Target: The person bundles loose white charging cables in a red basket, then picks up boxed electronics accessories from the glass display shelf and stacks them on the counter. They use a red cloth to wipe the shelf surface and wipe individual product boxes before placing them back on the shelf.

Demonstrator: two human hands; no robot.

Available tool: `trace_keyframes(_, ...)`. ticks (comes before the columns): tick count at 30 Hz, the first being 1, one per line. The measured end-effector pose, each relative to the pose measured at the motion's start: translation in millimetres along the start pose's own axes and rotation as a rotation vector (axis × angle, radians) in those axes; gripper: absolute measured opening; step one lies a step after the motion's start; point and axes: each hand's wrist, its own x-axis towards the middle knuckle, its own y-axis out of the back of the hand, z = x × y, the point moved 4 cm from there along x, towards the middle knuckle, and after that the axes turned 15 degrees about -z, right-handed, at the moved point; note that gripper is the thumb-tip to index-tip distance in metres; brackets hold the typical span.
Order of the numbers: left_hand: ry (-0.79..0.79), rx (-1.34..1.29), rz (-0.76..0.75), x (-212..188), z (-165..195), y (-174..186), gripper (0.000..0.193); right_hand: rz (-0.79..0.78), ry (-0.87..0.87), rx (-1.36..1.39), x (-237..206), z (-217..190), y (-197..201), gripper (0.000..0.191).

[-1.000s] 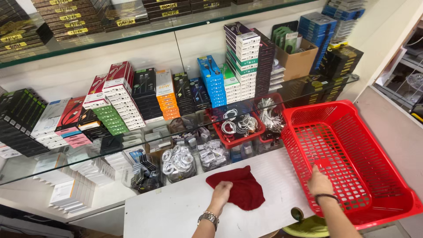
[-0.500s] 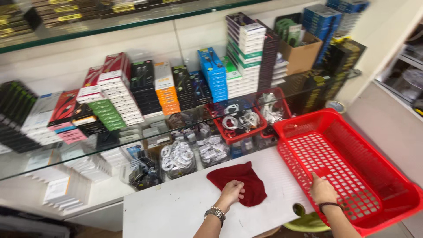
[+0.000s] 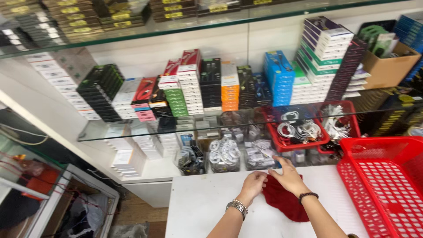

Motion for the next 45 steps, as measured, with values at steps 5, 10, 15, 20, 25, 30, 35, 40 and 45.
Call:
trace_keyframes(5, -0.172, -0.050, 0.174, -13, 47, 56, 0.029, -0.112, 0.095, 0.084, 37, -60, -4, 0.061)
trace_keyframes(10, -0.303, -0.103, 0.238, -30, 99, 71, 0.043, -0.315, 0.086, 0.298, 56, -91, -8, 0.057)
trace_keyframes(15, -0.374, -0.070, 0.137, -20, 134, 66, 0.047, 0.086, 0.047, 1.059, 99, -73, 43, 0.046)
trace_keyframes(20, -0.395, -0.367, 0.101, 25, 135, 69, 0.052, 0.152, -0.012, 1.584, 129, -39, 73, 0.047)
trace_keyframes(25, -0.356, -0.790, 0.034, 96, 137, 59, 0.059, 0.192, 0.048, 1.740, 143, -24, 92, 0.055)
trace_keyframes(30, -0.372, -0.869, 0.075, 132, 142, 45, 0.068, 0.079, 0.039, 1.904, 159, -26, 80, 0.063)
trace_keyframes(35, -0.398, -1.037, 0.175, 131, 142, 51, 0.079, 0.141, -0.017, 2.158, 165, -30, 51, 0.065)
trace_keyframes(40, -0.364, -1.204, 0.156, 128, 131, 66, 0.091, 0.049, 0.020, 2.244, 167, -48, 34, 0.060)
trace_keyframes(45, -0.350, -1.140, 0.128, 146, 128, 63, 0.078, -0.143, -0.013, 1.484, 135, -67, 58, 0.045)
